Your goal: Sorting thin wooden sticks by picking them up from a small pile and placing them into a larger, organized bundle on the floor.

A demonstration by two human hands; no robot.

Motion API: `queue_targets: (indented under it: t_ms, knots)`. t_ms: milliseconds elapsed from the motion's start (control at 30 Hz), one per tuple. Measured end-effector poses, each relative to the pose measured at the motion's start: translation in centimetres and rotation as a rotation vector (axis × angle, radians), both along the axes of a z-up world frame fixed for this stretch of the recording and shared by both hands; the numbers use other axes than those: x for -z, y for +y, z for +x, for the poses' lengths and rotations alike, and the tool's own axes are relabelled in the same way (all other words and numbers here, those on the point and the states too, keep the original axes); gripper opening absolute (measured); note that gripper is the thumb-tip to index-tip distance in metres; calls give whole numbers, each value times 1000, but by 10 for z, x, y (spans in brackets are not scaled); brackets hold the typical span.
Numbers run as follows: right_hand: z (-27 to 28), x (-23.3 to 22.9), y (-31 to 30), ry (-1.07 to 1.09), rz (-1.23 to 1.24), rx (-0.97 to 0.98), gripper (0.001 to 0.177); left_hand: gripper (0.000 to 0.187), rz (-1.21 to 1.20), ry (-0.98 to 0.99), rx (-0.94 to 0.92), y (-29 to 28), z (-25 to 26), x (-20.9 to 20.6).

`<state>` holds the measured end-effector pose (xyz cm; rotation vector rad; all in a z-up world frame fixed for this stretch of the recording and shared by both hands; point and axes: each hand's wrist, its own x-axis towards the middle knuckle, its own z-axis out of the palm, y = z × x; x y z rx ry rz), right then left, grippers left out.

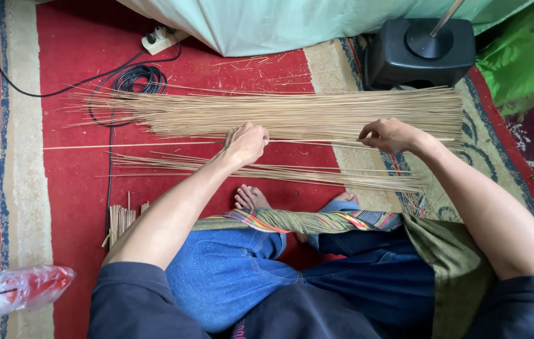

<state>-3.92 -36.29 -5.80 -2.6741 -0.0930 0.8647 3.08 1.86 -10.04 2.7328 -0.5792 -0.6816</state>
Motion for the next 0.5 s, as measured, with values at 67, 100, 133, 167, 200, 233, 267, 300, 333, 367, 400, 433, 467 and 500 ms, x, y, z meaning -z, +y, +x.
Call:
queue_targets:
  t_ms: [67,100,133,167,200,233,267,300,333,367,400,433,467,500]
  knots:
    - [-7,-21,20,43,38,4,37,24,-65,12,1,-3,-17,-24]
    - [-10,-24,34,46,40,2,37,24,-63,15,-1,-8,-22,-36]
    - [-12,-29,48,21,82,-21,35,25,-105,7,16,-12,-26,-49]
    - [-14,-33,62,-4,124,-44,34,25,-147,-1,33,-17,-30,-61]
    - [-15,-30,71,-4,123,-46,34,25,-149,-3,31,-20,-32,-63]
    - [-17,-27,80,-54,193,-70,32,26,-167,-9,65,-22,-34,-64]
    - [-21,-22,90,-98,265,-95,30,26,-184,-10,96,-23,-39,-64]
    - [-23,-15,92,-92,267,-99,30,26,-183,-5,92,-24,-39,-53]
    - [-25,-8,94,-95,265,-122,28,24,-167,2,128,-24,-39,-43]
    - [-27,-2,96,-98,264,-145,27,23,-152,8,164,-24,-39,-33]
    - [-27,6,94,-94,266,-143,27,23,-151,13,165,-21,-41,-29]
    - [-26,14,92,-94,253,-179,25,24,-117,33,197,-19,-42,-25]
    - [-30,23,89,-87,240,-210,24,25,-83,61,234,-18,-46,-19]
    - [-30,24,88,-77,242,-202,24,25,-83,72,241,-18,-48,-24]
